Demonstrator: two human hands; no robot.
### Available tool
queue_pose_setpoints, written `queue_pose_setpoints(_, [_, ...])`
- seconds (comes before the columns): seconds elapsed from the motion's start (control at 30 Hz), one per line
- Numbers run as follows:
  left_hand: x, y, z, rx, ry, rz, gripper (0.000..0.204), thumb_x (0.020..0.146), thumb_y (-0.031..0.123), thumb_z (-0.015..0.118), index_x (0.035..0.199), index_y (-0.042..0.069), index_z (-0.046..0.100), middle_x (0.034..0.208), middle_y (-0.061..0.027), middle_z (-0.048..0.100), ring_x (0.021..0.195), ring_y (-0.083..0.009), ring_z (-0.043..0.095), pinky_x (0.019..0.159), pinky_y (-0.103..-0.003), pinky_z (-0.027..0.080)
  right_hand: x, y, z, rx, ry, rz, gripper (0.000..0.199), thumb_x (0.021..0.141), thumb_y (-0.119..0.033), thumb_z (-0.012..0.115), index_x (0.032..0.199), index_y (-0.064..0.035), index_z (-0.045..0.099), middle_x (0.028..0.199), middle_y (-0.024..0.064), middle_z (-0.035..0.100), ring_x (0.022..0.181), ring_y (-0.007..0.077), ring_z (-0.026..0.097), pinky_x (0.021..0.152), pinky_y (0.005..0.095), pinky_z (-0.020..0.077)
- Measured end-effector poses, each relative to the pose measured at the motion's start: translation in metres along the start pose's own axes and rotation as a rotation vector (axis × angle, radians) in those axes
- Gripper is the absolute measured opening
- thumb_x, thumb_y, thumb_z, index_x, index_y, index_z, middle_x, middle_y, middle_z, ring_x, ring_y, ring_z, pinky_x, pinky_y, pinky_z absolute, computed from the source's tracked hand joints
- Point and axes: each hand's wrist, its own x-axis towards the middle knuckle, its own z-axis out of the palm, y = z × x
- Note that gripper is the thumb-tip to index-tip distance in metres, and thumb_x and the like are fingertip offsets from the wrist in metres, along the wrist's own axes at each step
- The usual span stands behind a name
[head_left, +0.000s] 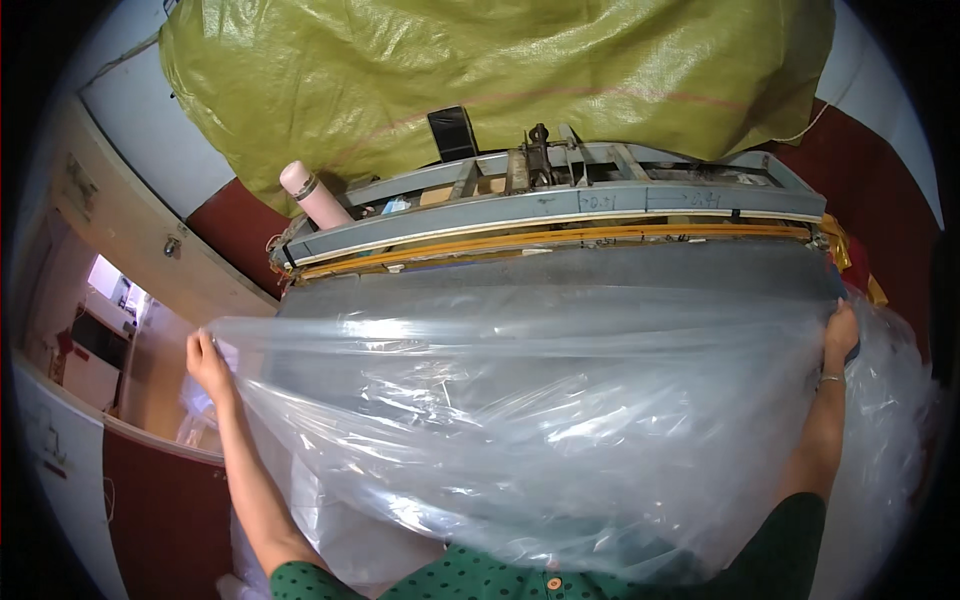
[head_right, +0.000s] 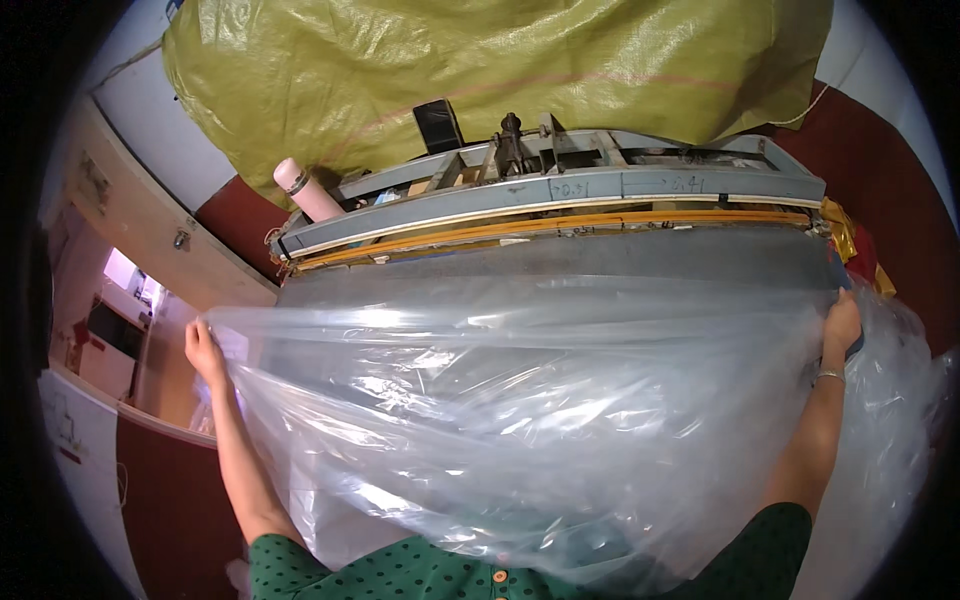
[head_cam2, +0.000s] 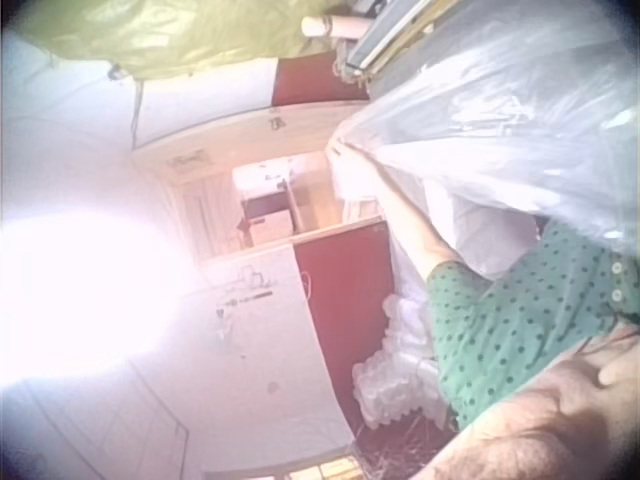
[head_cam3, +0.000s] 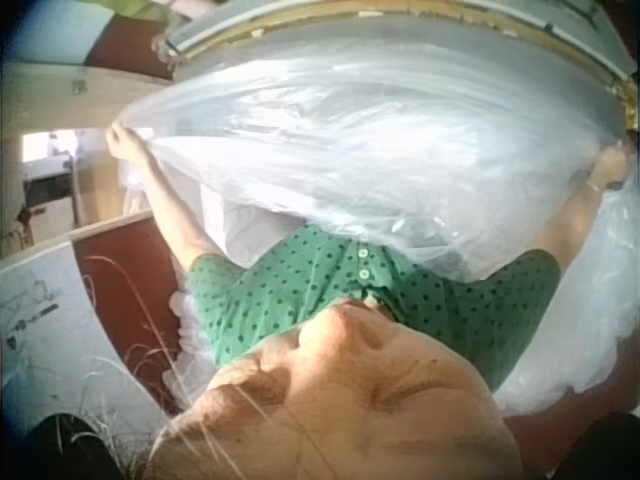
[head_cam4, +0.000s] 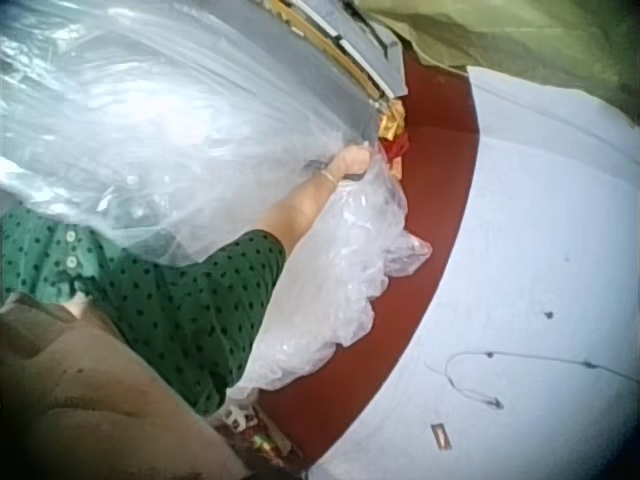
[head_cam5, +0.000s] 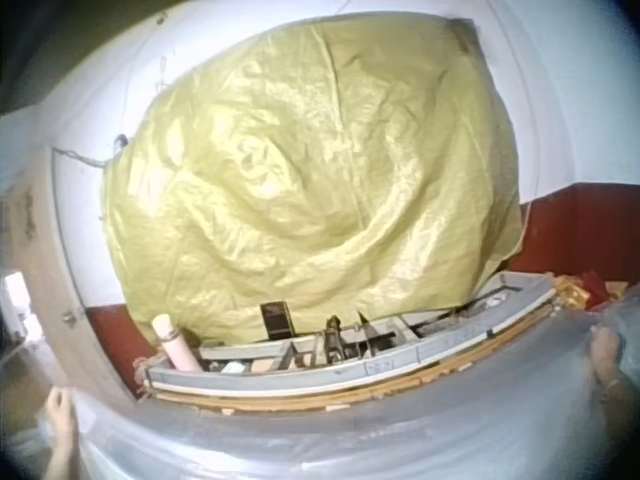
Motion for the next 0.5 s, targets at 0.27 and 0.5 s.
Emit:
queue_pose_setpoints(0.27, [-0.089,0.105,0.100,0.118,-0.400,0.767,0.030,0.070,-0.002,0.059,0.099,0.002,0.053,0.101,-0.0141,0.054,0.096,-0.0338,0.050,0.082,-0.041,0.041,0.004,0.018,-0.001,-0.033,0.039,0.039,0.039,0.094,-0.034,0.033,0.093,-0.0040,0.057,0.089,0.0214,0.061,0.085,0.0397,0.058,0.070,0.0490,0.0443])
queue_pose_setpoints(0.5, [-0.141,0.017,0.139,0.339,-0.726,0.519,0.042,0.081,0.014,0.060,0.119,0.002,0.049,0.124,-0.0153,0.050,0.115,-0.0332,0.045,0.098,-0.042,0.033,0.008,0.028,0.008,0.008,0.028,-0.036,0.038,0.094,-0.033,0.032,0.098,-0.0050,0.058,0.092,0.0213,0.061,0.087,0.0403,0.057,0.072,0.0487,0.0441])
